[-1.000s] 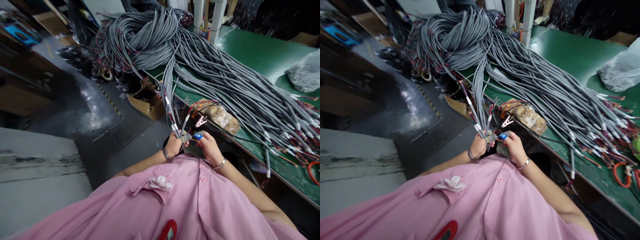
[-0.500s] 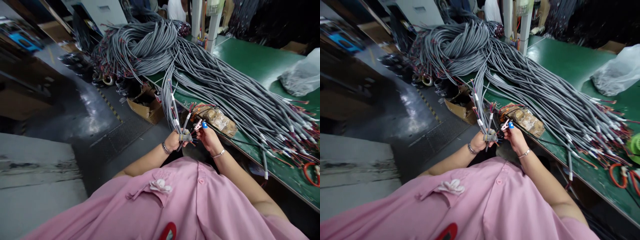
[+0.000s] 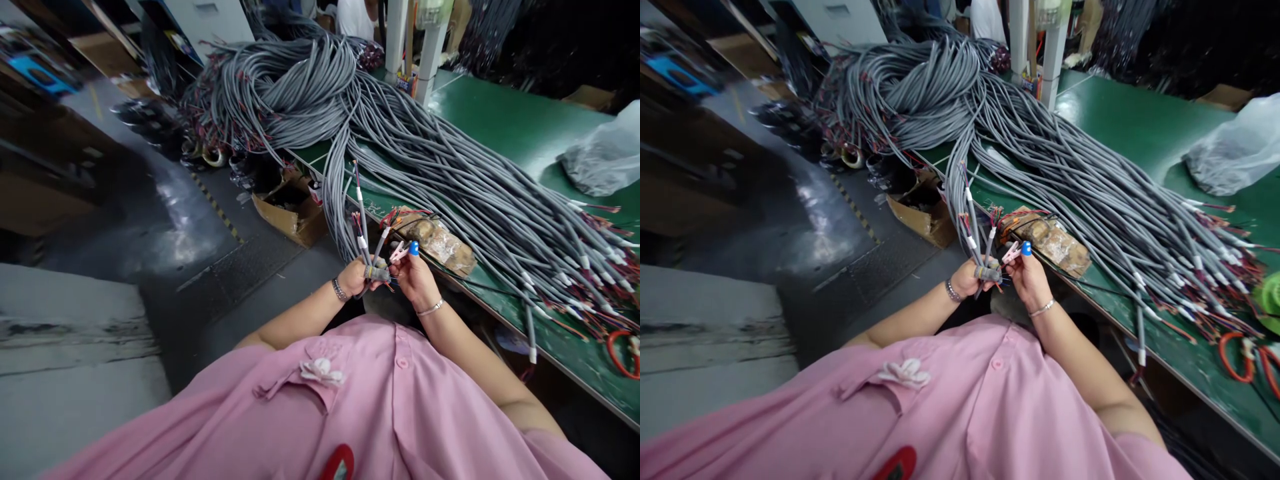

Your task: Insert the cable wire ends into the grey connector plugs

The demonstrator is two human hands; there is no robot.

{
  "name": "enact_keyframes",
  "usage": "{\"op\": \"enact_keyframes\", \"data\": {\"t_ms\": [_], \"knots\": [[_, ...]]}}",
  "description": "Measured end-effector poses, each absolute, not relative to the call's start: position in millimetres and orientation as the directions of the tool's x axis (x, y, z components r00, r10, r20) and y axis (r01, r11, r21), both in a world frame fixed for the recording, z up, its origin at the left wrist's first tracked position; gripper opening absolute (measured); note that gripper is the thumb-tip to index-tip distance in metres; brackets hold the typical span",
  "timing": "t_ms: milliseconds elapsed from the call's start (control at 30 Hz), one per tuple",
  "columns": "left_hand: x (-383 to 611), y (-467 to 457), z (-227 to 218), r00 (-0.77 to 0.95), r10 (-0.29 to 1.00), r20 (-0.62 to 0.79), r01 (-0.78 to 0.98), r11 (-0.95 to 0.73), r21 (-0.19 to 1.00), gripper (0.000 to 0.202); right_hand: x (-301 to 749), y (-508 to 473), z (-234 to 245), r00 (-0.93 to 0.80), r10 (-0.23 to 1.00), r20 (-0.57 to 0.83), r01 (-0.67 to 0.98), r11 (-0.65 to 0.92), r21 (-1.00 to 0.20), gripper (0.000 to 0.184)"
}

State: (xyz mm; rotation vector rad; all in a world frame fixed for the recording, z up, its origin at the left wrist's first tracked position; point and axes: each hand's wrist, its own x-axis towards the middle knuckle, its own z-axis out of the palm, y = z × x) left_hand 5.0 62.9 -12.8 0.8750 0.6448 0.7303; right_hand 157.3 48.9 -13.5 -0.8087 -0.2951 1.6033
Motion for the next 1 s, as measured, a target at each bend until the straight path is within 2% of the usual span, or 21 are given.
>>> {"op": "enact_keyframes", "data": {"t_ms": [300, 600, 700, 833, 1000], "knots": [[4, 63, -20, 0.602, 0.767, -0.220, -0.247, 0.441, 0.863, 0.028, 153, 50, -13, 0.087, 0.939, -0.333, -0.746, -0.160, -0.646, 0.033], [2, 53, -12, 0.539, 0.807, -0.242, -0.269, 0.437, 0.858, 0.037, 164, 41, -10, -0.167, 0.934, -0.317, -0.672, -0.343, -0.656, 0.057], [1, 43, -7, 0.503, 0.835, -0.223, -0.264, 0.394, 0.880, 0.034, 167, 38, -7, -0.188, 0.931, -0.313, -0.672, -0.354, -0.650, 0.048], [3, 32, 1, 0.427, 0.885, -0.185, -0.297, 0.330, 0.896, 0.032, 167, 36, -3, -0.118, 0.948, -0.296, -0.685, -0.293, -0.667, 0.030], [8, 33, 10, 0.366, 0.908, -0.202, -0.281, 0.315, 0.906, 0.033, 165, 39, -5, -0.083, 0.951, -0.298, -0.672, -0.274, -0.688, 0.038]]}}
